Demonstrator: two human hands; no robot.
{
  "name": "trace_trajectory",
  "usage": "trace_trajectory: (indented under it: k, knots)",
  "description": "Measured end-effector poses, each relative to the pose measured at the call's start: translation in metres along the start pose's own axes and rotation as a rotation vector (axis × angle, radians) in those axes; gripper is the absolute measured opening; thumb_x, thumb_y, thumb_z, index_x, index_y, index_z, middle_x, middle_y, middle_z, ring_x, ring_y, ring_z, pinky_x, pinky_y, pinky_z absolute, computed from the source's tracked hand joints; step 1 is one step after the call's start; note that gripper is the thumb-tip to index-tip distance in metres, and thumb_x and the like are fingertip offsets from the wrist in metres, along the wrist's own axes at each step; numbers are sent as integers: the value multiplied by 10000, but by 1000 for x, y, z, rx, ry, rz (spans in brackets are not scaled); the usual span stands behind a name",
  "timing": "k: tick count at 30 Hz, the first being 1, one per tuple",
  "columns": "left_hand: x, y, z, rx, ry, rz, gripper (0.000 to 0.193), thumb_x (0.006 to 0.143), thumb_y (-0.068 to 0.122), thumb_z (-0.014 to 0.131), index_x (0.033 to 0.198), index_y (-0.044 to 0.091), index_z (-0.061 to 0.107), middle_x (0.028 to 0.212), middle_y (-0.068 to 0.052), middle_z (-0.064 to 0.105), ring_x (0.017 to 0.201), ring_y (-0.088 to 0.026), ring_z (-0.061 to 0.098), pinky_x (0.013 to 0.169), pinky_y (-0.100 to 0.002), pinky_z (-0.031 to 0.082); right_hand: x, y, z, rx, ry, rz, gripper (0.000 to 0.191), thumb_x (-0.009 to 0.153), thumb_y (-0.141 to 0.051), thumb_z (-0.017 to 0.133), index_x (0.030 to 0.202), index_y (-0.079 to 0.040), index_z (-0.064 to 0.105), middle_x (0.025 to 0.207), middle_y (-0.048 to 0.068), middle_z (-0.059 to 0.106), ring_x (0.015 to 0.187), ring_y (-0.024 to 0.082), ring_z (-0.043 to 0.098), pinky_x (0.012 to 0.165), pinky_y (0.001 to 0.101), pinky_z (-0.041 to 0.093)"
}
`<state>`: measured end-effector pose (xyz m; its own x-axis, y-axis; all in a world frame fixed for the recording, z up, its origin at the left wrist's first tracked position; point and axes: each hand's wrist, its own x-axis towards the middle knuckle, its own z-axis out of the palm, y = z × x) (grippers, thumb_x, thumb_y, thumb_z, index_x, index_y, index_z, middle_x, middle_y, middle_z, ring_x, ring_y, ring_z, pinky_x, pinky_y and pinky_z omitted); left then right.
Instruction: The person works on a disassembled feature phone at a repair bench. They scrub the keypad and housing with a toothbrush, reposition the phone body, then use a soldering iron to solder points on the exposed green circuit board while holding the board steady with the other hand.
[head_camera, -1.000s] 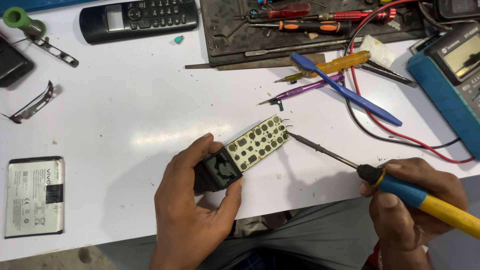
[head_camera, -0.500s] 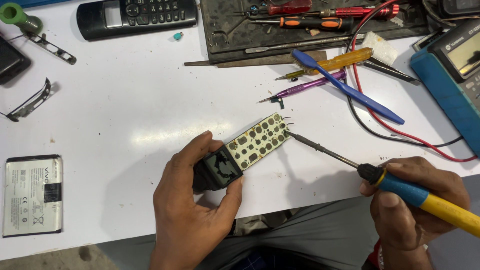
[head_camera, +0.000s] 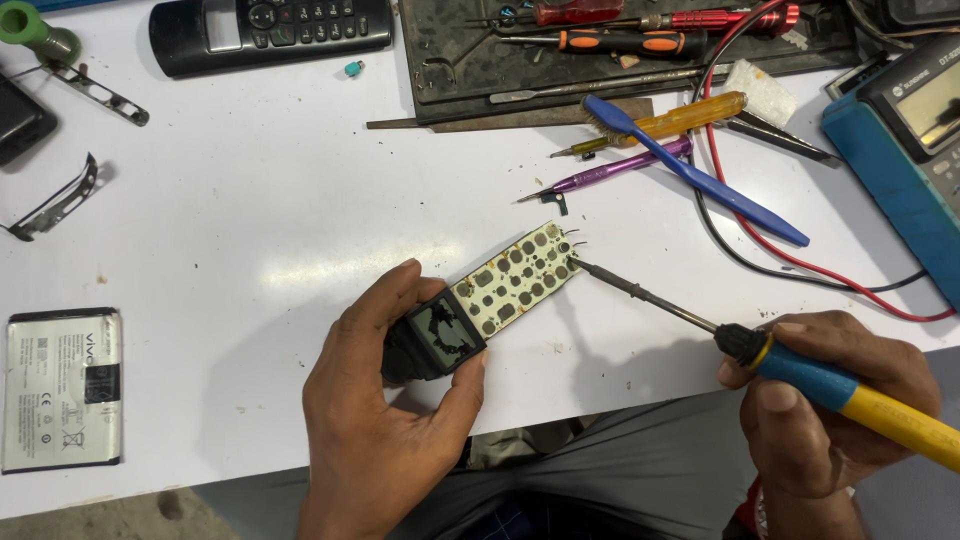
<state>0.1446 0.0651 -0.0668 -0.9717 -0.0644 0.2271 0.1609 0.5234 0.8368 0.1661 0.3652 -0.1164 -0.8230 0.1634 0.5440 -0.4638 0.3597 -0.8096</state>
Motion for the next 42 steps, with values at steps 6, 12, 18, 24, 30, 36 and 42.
trace_trajectory:
  k: [6, 12, 18, 24, 30, 36, 42]
  knots:
    - [0, 0, 0, -10, 3, 6, 708, 780, 73, 831, 1401, 17, 496, 1205, -149, 704, 1096, -219, 754, 816, -319, 618, 0, 1, 0, 24, -9, -6, 279, 1007, -115, 674, 1215, 37, 568, 952, 190, 682, 691, 187, 722, 657, 282, 632]
    - [-1, 0, 0, -3, 3, -5, 709, 775, 79, 835, 1396, 22, 499, 1206, -147, 709, 1077, -213, 760, 790, -315, 618, -1, 1, 0, 32, 0, -1, 298, 1002, -125, 681, 1231, 34, 577, 934, 186, 683, 677, 184, 720, 646, 279, 629]
    - [-1, 0, 1, -14, 6, -15, 710, 779, 79, 834, 1402, 24, 499, 1213, -144, 709, 1079, -209, 760, 788, -301, 649, -1, 3, -2, 16, -32, 3, 285, 1009, -134, 688, 1207, 48, 593, 932, 193, 692, 685, 192, 725, 655, 283, 631]
    - [-1, 0, 1, -2, -1, -11, 714, 781, 82, 835, 1406, 30, 494, 1215, -140, 710, 1083, -207, 757, 790, -309, 615, -2, 4, -4, 3, -21, -11, 275, 1023, -132, 691, 1214, 29, 574, 939, 185, 693, 694, 185, 727, 656, 277, 633]
    - [-1, 0, 1, 2, 4, -9, 721, 772, 83, 839, 1405, 32, 495, 1210, -137, 716, 1074, -204, 760, 774, -297, 644, -2, 4, -4, -1, -17, 1, 285, 1009, -133, 686, 1205, 37, 567, 922, 190, 690, 669, 192, 721, 639, 284, 632]
    - [-1, 1, 1, -4, 4, -1, 727, 771, 70, 835, 1410, 29, 491, 1218, -145, 704, 1090, -217, 754, 813, -314, 629, 0, -1, 0, 28, 9, -9, 277, 1052, -146, 654, 1226, 26, 524, 932, 200, 666, 663, 192, 702, 643, 289, 628]
    - [1, 4, 0, 35, -8, 47, 700, 771, 52, 823, 1394, 19, 505, 1201, -151, 678, 1063, -236, 743, 853, -346, 639, 6, -3, 3, 131, 44, -4, 301, 1010, -159, 624, 1227, 23, 520, 888, 213, 661, 623, 196, 684, 605, 304, 617]
